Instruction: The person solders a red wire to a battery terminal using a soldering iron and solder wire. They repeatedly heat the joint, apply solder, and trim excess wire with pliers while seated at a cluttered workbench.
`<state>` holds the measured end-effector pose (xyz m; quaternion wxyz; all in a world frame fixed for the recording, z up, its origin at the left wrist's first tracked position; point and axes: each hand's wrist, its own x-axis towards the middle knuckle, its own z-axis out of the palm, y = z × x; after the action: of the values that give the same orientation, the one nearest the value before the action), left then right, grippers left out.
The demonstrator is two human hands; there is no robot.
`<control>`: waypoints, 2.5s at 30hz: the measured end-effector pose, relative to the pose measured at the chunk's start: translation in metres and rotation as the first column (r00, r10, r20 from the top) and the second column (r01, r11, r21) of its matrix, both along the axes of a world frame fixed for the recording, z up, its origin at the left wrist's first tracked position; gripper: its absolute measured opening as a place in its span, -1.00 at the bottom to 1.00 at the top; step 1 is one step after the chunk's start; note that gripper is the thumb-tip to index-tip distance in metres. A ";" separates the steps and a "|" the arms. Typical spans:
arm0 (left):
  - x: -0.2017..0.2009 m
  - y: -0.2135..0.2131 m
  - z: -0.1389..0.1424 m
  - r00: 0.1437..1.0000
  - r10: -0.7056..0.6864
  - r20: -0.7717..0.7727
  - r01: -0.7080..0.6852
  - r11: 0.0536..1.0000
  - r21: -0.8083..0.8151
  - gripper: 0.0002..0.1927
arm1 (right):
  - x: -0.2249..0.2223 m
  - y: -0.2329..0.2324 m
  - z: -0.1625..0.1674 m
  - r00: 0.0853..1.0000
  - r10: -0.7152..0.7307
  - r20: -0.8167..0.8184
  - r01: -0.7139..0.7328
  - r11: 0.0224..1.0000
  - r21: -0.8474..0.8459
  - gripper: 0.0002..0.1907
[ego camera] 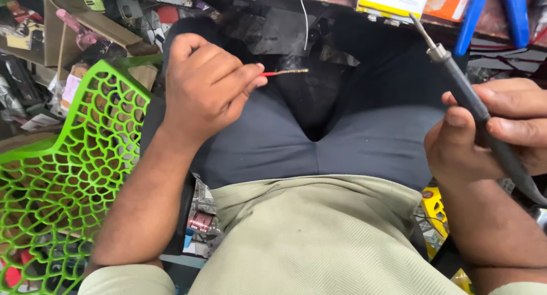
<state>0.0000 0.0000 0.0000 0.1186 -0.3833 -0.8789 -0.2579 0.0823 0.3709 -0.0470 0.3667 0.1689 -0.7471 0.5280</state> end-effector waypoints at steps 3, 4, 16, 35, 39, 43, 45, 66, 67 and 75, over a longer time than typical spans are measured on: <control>-0.009 -0.017 -0.006 0.998 0.042 0.041 -0.044 0.998 0.040 -0.82 | -0.019 -0.014 0.001 0.999 0.041 0.001 -0.041 0.998 0.049 -0.61; -0.030 -0.005 -0.027 0.997 0.063 0.048 -0.065 0.996 0.057 -0.80 | -0.026 -0.008 -0.015 0.999 0.049 -0.002 -0.049 0.997 0.056 -0.61; -0.110 -0.207 0.147 0.930 0.286 0.232 -0.318 0.941 0.114 -0.88 | -0.148 -0.246 0.138 0.995 0.088 0.056 -0.089 0.996 0.021 -0.57; -0.059 -0.219 0.125 0.957 0.142 0.253 -0.208 0.944 0.258 -0.85 | -0.074 -0.290 0.151 0.949 0.177 0.262 -0.237 0.946 0.219 -0.60; -0.078 -0.247 0.143 0.966 0.153 0.208 -0.205 0.944 0.259 -0.85 | -0.094 -0.325 0.174 0.950 0.188 0.250 -0.257 0.923 0.285 -0.58; -0.087 -0.271 0.152 0.970 0.162 0.182 -0.210 0.936 0.282 -0.88 | -0.107 -0.348 0.177 0.952 0.195 0.238 -0.263 0.917 0.299 -0.58; -0.085 -0.278 0.154 0.974 0.159 0.162 -0.199 0.941 0.273 -0.89 | -0.108 -0.353 0.173 0.960 0.199 0.198 -0.249 0.929 0.272 -0.60; -0.107 -0.234 0.130 0.989 0.144 -0.018 -0.136 0.959 0.249 -0.88 | -0.129 -0.310 0.143 0.969 0.166 0.184 -0.218 0.923 0.316 -0.59; -0.107 -0.233 0.130 0.989 0.148 -0.028 -0.136 0.958 0.251 -0.87 | -0.129 -0.308 0.142 0.967 0.167 0.191 -0.223 0.921 0.321 -0.59; -0.109 -0.214 0.120 0.990 0.141 0.011 -0.139 0.963 0.232 -0.90 | -0.133 -0.295 0.130 0.978 0.166 0.126 -0.198 0.932 0.304 -0.61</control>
<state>-0.1088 -0.2137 0.1197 0.1831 -0.3045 -0.8672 -0.3489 -0.0509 0.0762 0.0833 0.2475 0.2676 -0.8199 0.4415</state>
